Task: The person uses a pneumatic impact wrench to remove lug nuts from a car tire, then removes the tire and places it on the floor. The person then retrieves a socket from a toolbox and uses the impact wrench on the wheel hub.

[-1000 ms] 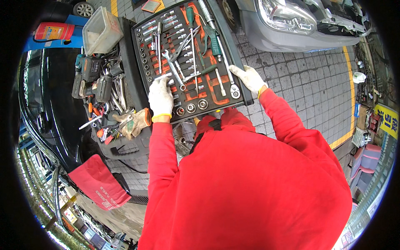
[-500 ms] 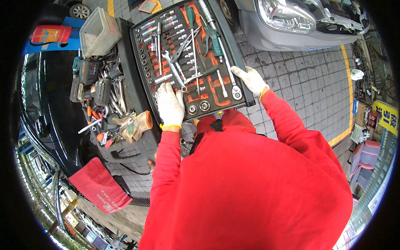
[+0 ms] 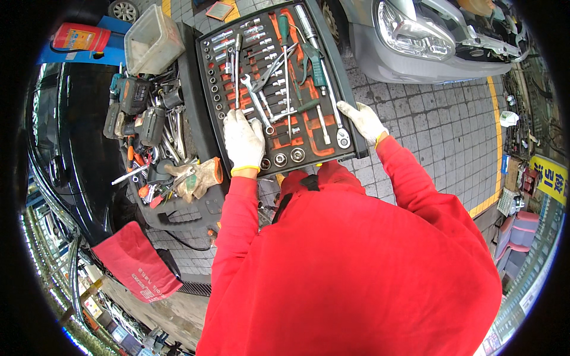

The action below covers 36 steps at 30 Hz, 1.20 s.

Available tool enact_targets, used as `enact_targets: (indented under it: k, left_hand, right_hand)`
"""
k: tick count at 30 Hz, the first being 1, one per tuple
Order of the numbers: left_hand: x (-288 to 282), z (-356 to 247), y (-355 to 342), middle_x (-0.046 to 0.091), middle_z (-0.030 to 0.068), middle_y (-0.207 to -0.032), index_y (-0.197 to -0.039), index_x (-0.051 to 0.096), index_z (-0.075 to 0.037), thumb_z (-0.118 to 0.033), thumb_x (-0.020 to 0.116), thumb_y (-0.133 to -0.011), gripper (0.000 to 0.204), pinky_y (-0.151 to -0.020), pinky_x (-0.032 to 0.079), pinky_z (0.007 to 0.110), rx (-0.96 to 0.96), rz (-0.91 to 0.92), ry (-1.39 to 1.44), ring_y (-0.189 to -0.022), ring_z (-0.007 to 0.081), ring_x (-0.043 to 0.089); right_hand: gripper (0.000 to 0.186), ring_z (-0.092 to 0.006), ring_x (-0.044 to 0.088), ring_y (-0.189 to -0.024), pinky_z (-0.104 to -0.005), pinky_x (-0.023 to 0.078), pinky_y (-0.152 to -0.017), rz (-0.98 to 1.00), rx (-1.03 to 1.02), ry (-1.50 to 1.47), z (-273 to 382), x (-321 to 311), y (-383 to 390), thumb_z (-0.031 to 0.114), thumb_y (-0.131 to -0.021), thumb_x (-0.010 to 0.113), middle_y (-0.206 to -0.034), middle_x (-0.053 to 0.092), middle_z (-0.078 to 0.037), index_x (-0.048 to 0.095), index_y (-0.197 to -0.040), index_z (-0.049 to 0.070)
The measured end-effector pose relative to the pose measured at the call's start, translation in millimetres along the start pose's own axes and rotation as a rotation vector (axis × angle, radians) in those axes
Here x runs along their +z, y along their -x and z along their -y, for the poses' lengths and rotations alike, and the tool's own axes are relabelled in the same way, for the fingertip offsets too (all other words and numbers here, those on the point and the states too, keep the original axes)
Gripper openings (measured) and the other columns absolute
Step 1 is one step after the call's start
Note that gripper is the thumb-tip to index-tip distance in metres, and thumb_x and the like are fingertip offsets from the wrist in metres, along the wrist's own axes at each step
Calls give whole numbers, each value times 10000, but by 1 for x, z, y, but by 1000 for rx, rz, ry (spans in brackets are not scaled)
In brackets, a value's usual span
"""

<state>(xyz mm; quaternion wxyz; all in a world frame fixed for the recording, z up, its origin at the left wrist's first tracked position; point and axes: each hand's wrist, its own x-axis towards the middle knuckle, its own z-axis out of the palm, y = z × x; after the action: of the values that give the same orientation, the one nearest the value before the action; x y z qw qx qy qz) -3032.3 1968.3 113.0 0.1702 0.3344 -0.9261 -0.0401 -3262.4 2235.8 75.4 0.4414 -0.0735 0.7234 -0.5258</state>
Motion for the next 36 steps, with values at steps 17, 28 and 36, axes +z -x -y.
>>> enact_targets:
  k: [17, 28, 36]
  left_hand:
    - [12, -1, -68, 745, 131, -1034, -1294, 697, -112, -269, 639, -1047, 299, -779, 631, 494, -198, 97, -99, -906, 364, 776]
    - [26, 17, -120, 796, 225, -1066, -1126, 681, -29, -380, 618, -1012, 374, -909, 618, 545, -295, 418, -73, -1021, 426, 785]
    - [-65, -44, -60, 740, 86, -1009, -1273, 685, 51, -198, 654, -962, 400, -870, 561, 321, -311, 621, 860, -932, 162, 699]
  right_hand:
    - [678, -158, 728, -1003, -337, 588, -919, -9, -10, 10, -17, -5, -12, 538, -1046, 733, -1188, 787, -118, 695, -1354, -64]
    - [785, -210, 729, -1109, -354, 571, -984, -14, -31, 61, -17, -8, -8, 615, -1018, 726, -1230, 783, -178, 694, -1350, -96]
    - [1012, -448, 617, -1414, -446, 459, -1184, -304, 16, 424, 7, 7, 8, 773, -1004, 592, -1457, 647, -365, 553, -1486, -117]
